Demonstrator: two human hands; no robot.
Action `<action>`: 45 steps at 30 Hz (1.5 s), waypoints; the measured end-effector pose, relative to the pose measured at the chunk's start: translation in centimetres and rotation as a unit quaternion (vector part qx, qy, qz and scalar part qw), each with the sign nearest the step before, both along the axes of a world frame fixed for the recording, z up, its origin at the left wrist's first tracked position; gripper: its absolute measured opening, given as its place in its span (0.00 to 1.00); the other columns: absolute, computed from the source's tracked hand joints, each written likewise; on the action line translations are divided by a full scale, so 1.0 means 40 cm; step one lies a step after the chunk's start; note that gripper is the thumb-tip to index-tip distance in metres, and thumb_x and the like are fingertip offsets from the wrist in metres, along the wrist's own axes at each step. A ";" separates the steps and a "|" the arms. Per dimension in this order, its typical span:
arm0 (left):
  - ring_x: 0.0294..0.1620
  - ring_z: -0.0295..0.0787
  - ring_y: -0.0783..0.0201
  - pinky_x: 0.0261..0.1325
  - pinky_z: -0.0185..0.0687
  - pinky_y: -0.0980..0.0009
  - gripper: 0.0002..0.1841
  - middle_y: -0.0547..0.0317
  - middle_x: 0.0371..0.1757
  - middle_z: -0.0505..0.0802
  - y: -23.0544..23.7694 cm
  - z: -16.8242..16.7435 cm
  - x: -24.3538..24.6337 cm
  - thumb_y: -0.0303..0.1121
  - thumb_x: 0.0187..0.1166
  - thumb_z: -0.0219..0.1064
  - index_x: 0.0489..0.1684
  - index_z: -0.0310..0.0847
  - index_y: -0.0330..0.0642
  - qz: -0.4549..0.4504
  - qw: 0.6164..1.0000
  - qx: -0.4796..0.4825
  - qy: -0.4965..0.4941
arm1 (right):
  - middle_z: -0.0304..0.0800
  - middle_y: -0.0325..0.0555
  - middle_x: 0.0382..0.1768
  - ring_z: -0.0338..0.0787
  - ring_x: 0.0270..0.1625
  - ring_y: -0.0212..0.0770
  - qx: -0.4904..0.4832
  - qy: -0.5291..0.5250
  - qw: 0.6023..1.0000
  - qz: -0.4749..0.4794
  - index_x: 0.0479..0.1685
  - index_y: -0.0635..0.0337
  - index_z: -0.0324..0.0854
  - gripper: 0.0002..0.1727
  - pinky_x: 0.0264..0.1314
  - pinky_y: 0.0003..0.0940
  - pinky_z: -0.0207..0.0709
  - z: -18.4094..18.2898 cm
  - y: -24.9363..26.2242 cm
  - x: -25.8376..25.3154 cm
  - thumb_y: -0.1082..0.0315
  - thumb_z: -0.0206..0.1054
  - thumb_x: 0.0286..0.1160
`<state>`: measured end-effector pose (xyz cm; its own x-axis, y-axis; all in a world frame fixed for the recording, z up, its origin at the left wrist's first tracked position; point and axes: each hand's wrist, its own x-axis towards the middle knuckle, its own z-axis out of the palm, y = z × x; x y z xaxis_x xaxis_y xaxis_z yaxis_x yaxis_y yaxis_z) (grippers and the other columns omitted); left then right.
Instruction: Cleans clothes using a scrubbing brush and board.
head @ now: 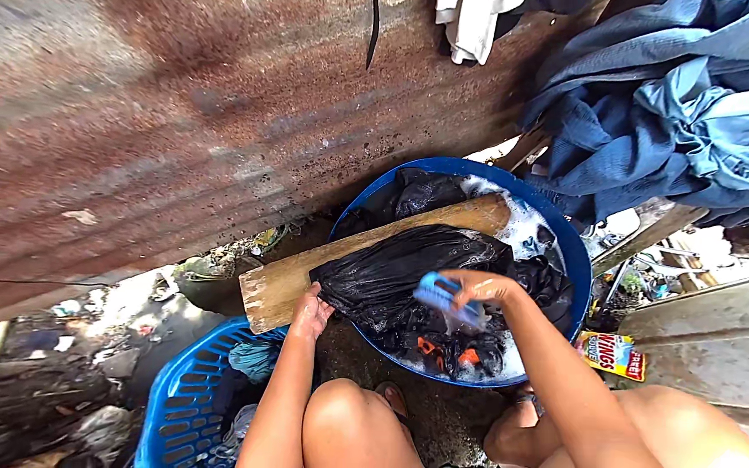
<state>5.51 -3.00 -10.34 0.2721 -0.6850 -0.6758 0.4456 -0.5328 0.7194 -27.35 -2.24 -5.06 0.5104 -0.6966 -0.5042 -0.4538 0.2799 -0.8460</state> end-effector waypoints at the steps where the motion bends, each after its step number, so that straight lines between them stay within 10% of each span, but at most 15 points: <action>1: 0.58 0.85 0.59 0.60 0.82 0.64 0.22 0.43 0.65 0.83 -0.003 -0.002 0.000 0.41 0.96 0.43 0.79 0.62 0.35 0.000 1.000 0.000 0.000 | 0.87 0.59 0.55 0.88 0.50 0.45 -0.025 -0.042 0.996 -0.071 0.72 0.68 0.73 0.33 0.56 0.45 0.84 -0.001 -0.028 0.028 0.82 0.68 0.58; 4: 0.56 0.86 0.60 0.59 0.82 0.64 0.22 0.43 0.64 0.84 -0.007 -0.008 -0.001 0.41 0.96 0.43 0.79 0.63 0.34 0.005 1.000 -0.001 -0.005 | 0.88 0.66 0.59 0.91 0.58 0.58 -0.133 0.000 0.973 -0.190 0.80 0.65 0.68 0.39 0.62 0.58 0.85 -0.007 -0.083 0.266 0.71 0.78 0.66; 8: 0.43 0.85 0.62 0.48 0.83 0.65 0.19 0.49 0.51 0.85 -0.009 -0.014 0.001 0.40 0.96 0.42 0.68 0.70 0.35 0.008 1.000 -0.001 -0.022 | 0.77 0.70 0.76 0.79 0.77 0.69 -0.250 0.189 0.949 -0.032 0.92 0.57 0.59 0.42 0.73 0.67 0.75 -0.054 -0.027 0.506 0.59 0.72 0.77; 16: 0.51 0.88 0.62 0.54 0.84 0.65 0.23 0.47 0.58 0.87 -0.005 -0.013 0.007 0.43 0.96 0.43 0.77 0.65 0.35 -0.013 1.000 -0.001 -0.008 | 0.67 0.83 0.78 0.75 0.75 0.83 -0.166 0.398 0.821 -0.374 0.94 0.61 0.51 0.46 0.67 0.77 0.74 -0.102 -0.216 -0.027 0.57 0.69 0.78; 19: 0.49 0.88 0.63 0.53 0.85 0.66 0.22 0.48 0.56 0.87 -0.010 -0.016 0.002 0.43 0.96 0.44 0.75 0.67 0.35 -0.007 1.000 -0.006 -0.012 | 0.80 0.79 0.68 0.86 0.64 0.76 -0.232 0.321 0.857 -0.331 0.91 0.64 0.55 0.43 0.59 0.70 0.82 -0.093 -0.131 0.265 0.57 0.68 0.77; 22: 0.48 0.86 0.63 0.51 0.83 0.66 0.21 0.48 0.56 0.85 -0.011 -0.017 0.004 0.42 0.96 0.43 0.74 0.66 0.35 0.008 1.000 -0.008 -0.027 | 0.76 0.75 0.76 0.79 0.76 0.72 -0.229 0.234 0.939 -0.109 0.94 0.59 0.54 0.42 0.72 0.64 0.76 -0.079 -0.023 0.523 0.58 0.67 0.82; 30: 0.53 0.87 0.63 0.56 0.84 0.66 0.23 0.47 0.60 0.85 -0.004 -0.015 0.008 0.42 0.96 0.43 0.79 0.63 0.36 -0.012 1.000 -0.009 -0.006 | 0.69 0.81 0.78 0.77 0.75 0.80 -0.177 0.408 0.806 -0.390 0.94 0.61 0.51 0.45 0.68 0.75 0.73 -0.120 -0.166 -0.087 0.55 0.67 0.80; 34: 0.54 0.87 0.64 0.57 0.83 0.67 0.23 0.49 0.60 0.86 -0.006 -0.011 0.002 0.43 0.97 0.43 0.78 0.65 0.36 -0.016 1.000 0.000 -0.015 | 0.87 0.71 0.60 0.91 0.57 0.70 -0.263 0.309 0.859 -0.312 0.86 0.66 0.60 0.41 0.54 0.69 0.84 -0.112 -0.077 0.284 0.54 0.69 0.76; 37: 0.49 0.86 0.64 0.51 0.83 0.67 0.21 0.51 0.56 0.86 -0.001 -0.014 0.010 0.42 0.96 0.40 0.74 0.67 0.37 -0.014 0.999 -0.007 -0.028 | 0.77 0.74 0.75 0.81 0.75 0.71 -0.236 0.201 0.947 -0.087 0.94 0.58 0.57 0.42 0.71 0.65 0.76 -0.072 0.019 0.530 0.55 0.69 0.80; 45: 0.53 0.87 0.63 0.56 0.84 0.65 0.21 0.48 0.60 0.86 -0.002 -0.019 0.007 0.41 0.96 0.45 0.78 0.64 0.36 0.000 1.000 -0.013 -0.012 | 0.71 0.81 0.76 0.78 0.73 0.80 -0.157 0.389 0.811 -0.408 0.94 0.61 0.51 0.46 0.68 0.75 0.74 -0.115 -0.174 -0.077 0.54 0.69 0.79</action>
